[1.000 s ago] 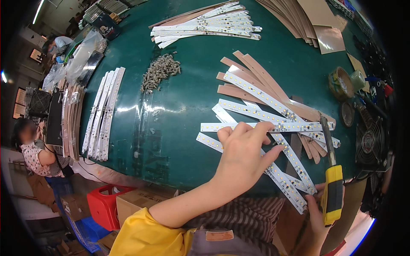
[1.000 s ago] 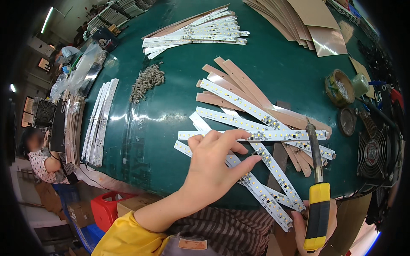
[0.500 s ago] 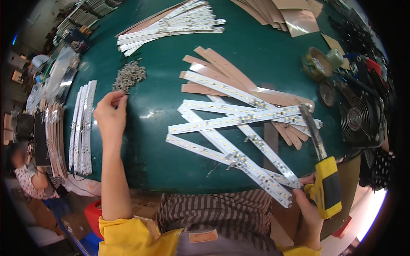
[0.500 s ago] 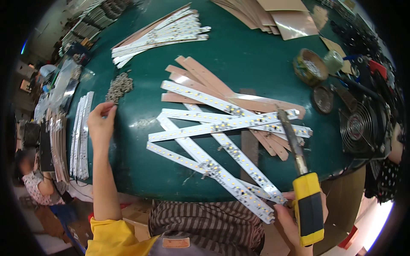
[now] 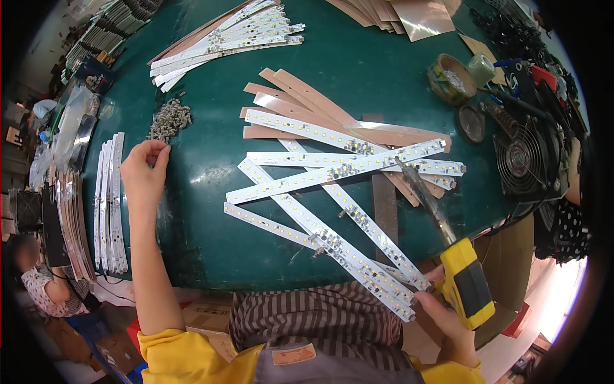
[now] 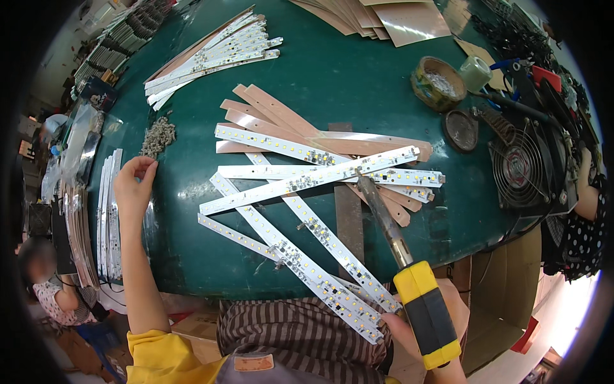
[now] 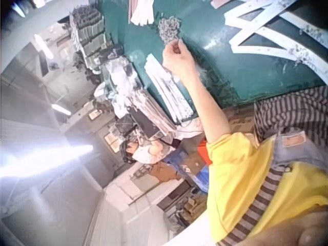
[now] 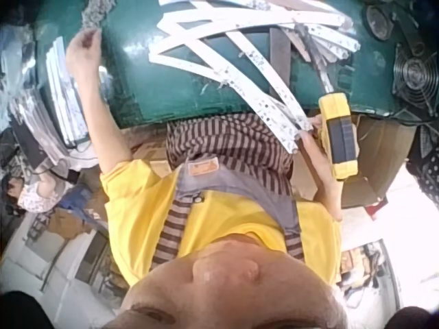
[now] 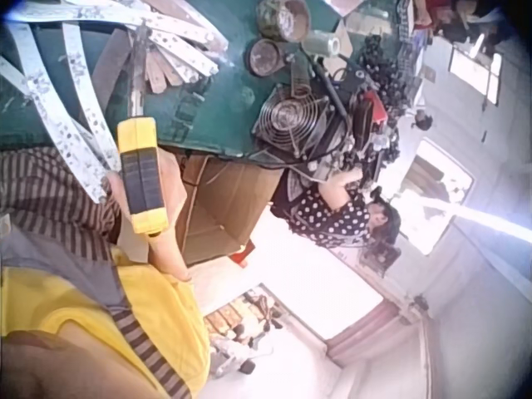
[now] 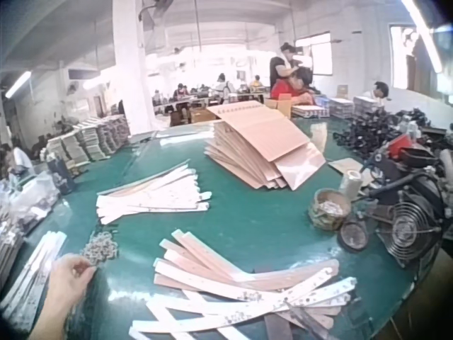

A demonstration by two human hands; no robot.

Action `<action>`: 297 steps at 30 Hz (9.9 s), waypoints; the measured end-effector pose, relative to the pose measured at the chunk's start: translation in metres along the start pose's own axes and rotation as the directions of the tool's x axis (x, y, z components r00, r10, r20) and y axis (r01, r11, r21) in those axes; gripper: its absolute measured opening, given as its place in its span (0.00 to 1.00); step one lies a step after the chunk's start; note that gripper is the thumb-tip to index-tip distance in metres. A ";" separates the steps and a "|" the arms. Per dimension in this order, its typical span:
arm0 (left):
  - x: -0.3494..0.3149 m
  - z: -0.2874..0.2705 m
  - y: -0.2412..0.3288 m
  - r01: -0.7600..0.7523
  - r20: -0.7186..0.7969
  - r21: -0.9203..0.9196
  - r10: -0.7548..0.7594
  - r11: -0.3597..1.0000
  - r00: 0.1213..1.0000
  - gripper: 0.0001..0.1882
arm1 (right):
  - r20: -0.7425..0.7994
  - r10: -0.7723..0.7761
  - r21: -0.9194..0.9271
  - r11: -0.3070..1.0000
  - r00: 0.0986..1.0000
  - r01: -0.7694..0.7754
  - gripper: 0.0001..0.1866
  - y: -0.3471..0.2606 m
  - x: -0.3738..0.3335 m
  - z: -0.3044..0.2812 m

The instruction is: The person solders LED strips with a soldering iron and solder wire.

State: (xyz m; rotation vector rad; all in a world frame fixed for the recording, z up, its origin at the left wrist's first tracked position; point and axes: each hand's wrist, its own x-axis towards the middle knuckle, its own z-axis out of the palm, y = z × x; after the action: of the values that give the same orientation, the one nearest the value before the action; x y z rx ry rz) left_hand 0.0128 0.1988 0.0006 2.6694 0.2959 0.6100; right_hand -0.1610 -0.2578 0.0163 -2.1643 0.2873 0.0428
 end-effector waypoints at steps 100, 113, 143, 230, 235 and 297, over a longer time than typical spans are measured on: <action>-0.114 0.043 0.198 -0.357 0.109 -0.423 0.438 0.833 0.893 0.14 | -0.042 -0.450 -0.221 0.875 0.892 0.431 0.24 -0.032 0.052 0.007; -0.110 0.043 0.200 -0.457 0.107 -0.403 0.537 0.793 0.837 0.13 | 0.009 -0.426 -0.211 0.884 0.905 0.418 0.26 -0.025 0.052 0.003; -0.116 0.053 0.192 0.005 0.279 -0.695 0.263 0.719 0.923 0.37 | -0.065 -0.253 0.162 0.952 0.965 0.261 0.14 -0.004 0.026 -0.014; -0.112 0.042 0.187 -0.058 0.084 -0.631 0.142 0.774 0.986 0.27 | 0.020 -0.529 -0.167 0.835 0.848 0.525 0.35 0.011 0.044 -0.008; -0.139 -0.013 0.175 0.332 0.325 -0.844 -0.090 0.422 0.941 0.11 | -0.039 -0.539 -0.197 0.830 0.842 0.522 0.31 0.011 0.042 -0.009; -0.176 -0.105 0.054 0.861 0.860 -0.501 -0.067 0.089 0.507 0.21 | 0.207 -0.255 0.354 0.919 0.945 0.171 0.45 -0.022 -0.069 0.098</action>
State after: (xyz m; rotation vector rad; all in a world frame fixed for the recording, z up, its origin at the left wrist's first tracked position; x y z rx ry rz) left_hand -0.1838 0.1340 0.0447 1.1804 0.4662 -0.4224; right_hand -0.2156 -0.1531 -0.0130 -1.8169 -0.0870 0.1316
